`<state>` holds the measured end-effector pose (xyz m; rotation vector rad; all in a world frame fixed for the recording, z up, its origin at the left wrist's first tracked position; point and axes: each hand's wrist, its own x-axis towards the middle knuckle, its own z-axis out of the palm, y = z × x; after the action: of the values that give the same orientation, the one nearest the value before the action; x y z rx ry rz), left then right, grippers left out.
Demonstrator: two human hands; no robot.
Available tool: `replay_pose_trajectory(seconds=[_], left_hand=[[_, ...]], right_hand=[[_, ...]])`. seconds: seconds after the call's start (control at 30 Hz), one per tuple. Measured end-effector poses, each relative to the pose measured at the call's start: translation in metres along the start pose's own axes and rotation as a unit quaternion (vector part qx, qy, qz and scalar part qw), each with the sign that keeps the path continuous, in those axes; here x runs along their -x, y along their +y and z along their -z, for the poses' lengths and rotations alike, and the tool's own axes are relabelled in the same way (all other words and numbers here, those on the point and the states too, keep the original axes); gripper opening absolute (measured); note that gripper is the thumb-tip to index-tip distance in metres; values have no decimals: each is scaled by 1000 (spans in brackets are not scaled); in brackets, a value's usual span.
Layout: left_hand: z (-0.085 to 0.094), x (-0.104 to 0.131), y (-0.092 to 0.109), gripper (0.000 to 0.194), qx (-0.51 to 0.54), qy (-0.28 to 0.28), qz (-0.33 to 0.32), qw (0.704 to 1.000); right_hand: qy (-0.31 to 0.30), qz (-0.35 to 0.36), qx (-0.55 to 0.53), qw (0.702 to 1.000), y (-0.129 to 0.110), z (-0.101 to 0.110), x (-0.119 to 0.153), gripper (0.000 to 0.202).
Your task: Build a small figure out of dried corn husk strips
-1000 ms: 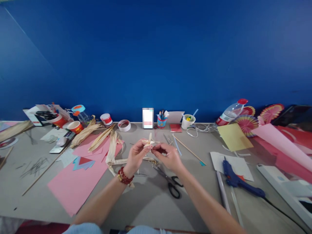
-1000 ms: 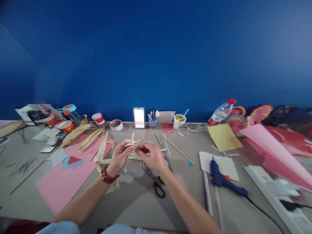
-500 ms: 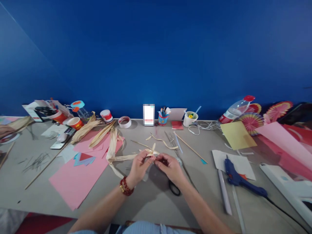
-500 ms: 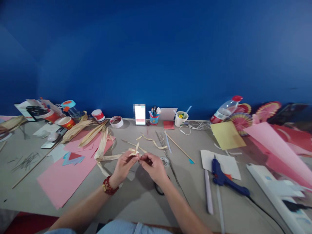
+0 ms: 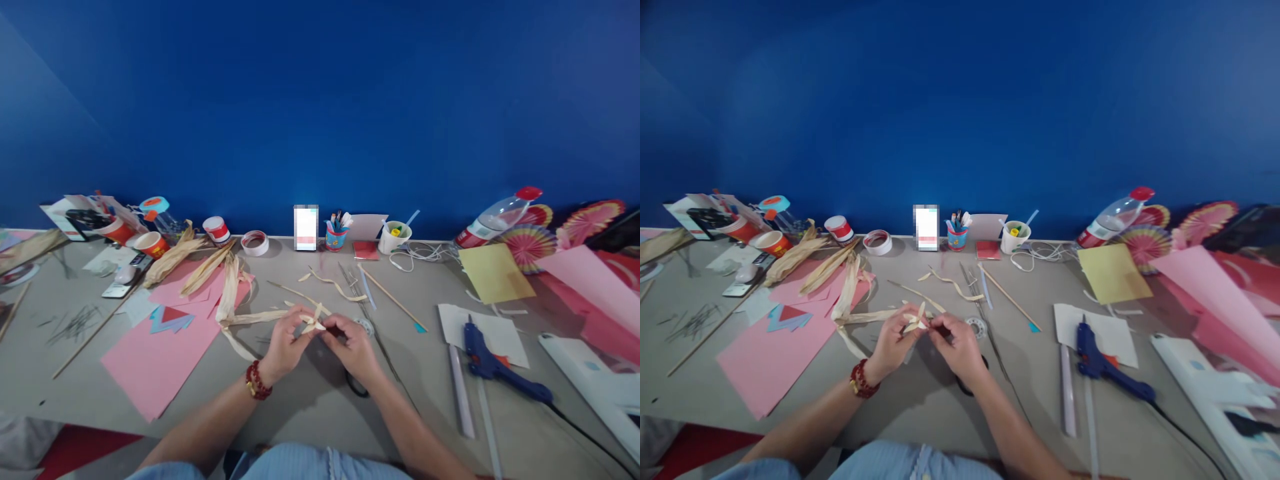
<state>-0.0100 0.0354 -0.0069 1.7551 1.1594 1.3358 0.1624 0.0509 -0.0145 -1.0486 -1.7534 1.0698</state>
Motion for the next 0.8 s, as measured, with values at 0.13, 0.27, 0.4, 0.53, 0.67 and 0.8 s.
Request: replay_pose_trajectory(seconds=[0.13,0.27,0.4,0.53,0.67,0.8], left_hand=[[0,0,0,6,-2,-3,12,1000],[-2,2,-1,4,3,4,21,1000],[-4,6,-3,5,-3,17,38,999],[-6,8,-5,5,-7,25,40,999],[-5,9,-4,8,-33,29,47,998],[-3,8,-1,7,-60,23,35,997]], right_hand=[[-1,-6,-4,1000,0,0,1,9],[10,-1,-1,1000,1,-2,2,9],[5,1,-10,1000,2,-2,3,10],[5,4,-5,1000,1,-2,3,11],[20,14,15,1000,2,-4,4,9],[18,16,42,999,2,-5,4,10]])
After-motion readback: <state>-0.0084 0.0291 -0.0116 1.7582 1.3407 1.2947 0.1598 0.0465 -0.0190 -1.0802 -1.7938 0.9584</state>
